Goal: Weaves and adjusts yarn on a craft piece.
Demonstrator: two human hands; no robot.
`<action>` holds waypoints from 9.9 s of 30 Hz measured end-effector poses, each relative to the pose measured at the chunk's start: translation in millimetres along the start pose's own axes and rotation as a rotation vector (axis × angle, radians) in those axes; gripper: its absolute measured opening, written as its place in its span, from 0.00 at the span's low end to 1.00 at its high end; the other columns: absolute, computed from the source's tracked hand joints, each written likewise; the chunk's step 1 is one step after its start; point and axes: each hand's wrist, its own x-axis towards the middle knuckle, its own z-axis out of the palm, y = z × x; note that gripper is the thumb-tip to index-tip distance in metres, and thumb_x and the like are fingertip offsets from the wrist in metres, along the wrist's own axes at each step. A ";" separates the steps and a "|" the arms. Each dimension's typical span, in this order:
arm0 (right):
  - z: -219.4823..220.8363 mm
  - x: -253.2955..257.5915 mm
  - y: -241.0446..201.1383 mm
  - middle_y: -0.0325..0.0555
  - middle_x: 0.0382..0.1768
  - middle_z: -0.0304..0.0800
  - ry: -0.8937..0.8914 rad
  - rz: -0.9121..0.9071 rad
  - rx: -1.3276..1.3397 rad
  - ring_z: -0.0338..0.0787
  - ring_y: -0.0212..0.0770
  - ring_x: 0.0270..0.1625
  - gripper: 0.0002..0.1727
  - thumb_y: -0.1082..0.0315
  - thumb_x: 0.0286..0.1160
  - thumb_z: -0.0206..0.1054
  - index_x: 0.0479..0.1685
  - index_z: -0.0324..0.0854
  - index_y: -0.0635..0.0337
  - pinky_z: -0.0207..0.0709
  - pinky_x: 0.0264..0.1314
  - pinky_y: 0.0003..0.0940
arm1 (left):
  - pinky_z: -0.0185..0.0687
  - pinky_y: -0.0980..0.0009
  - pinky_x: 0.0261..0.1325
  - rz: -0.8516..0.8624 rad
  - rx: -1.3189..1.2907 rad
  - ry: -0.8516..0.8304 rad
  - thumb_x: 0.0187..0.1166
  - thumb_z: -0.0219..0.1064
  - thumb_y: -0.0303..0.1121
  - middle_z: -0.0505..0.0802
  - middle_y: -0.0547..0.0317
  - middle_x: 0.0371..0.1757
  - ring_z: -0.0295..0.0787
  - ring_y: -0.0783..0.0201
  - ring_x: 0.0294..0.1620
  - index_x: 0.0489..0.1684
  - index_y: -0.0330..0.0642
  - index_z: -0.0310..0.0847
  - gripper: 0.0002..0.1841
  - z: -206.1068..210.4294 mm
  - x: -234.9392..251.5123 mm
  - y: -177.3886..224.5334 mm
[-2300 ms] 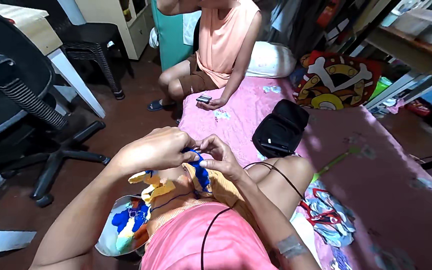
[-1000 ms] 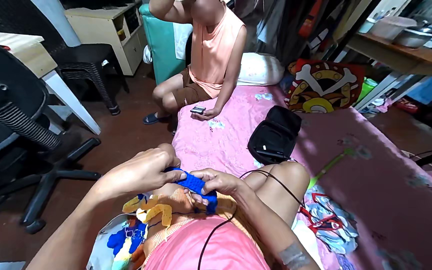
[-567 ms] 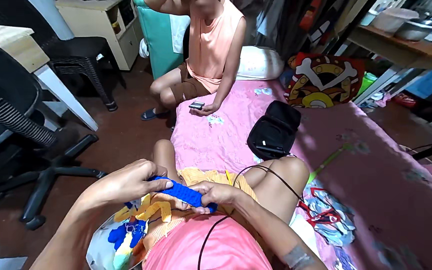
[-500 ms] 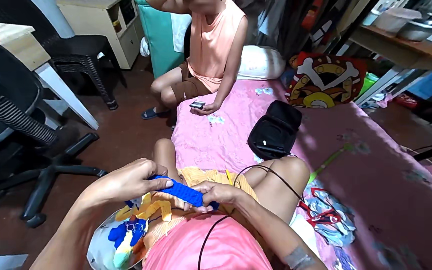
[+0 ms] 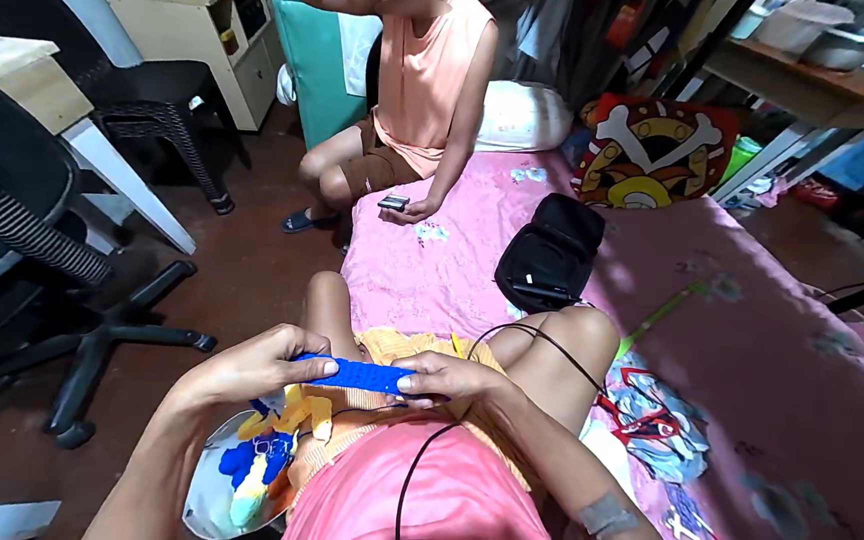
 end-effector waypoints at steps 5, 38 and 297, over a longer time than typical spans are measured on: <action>3.2 3.6 -4.1 0.30 0.20 0.71 0.071 0.087 -0.156 0.68 0.21 0.19 0.15 0.63 0.90 0.50 0.48 0.78 0.66 0.62 0.22 0.18 | 0.65 0.84 0.17 -0.042 -0.243 -0.089 0.82 0.64 0.42 0.81 0.77 0.16 0.72 0.83 0.14 0.24 0.54 0.84 0.13 13.1 6.6 -36.5; -8.4 -3.4 8.3 0.47 0.32 0.82 0.089 0.359 -0.433 0.78 0.33 0.30 0.16 0.66 0.89 0.53 0.55 0.80 0.70 0.75 0.38 0.34 | 0.75 0.83 0.25 -0.040 -0.344 -0.179 0.86 0.60 0.32 0.86 0.71 0.22 0.78 0.80 0.18 0.44 0.42 0.84 0.07 80.3 45.0 -47.3; -54.9 -67.0 34.8 0.51 0.45 0.92 0.923 -0.021 0.179 0.90 0.34 0.33 0.28 0.84 0.64 0.58 0.70 0.72 0.69 0.87 0.41 0.31 | 0.78 0.75 0.43 0.150 -0.410 0.250 0.88 0.58 0.35 0.86 0.64 0.32 0.80 0.77 0.33 0.43 0.35 0.84 0.13 131.8 186.0 -20.5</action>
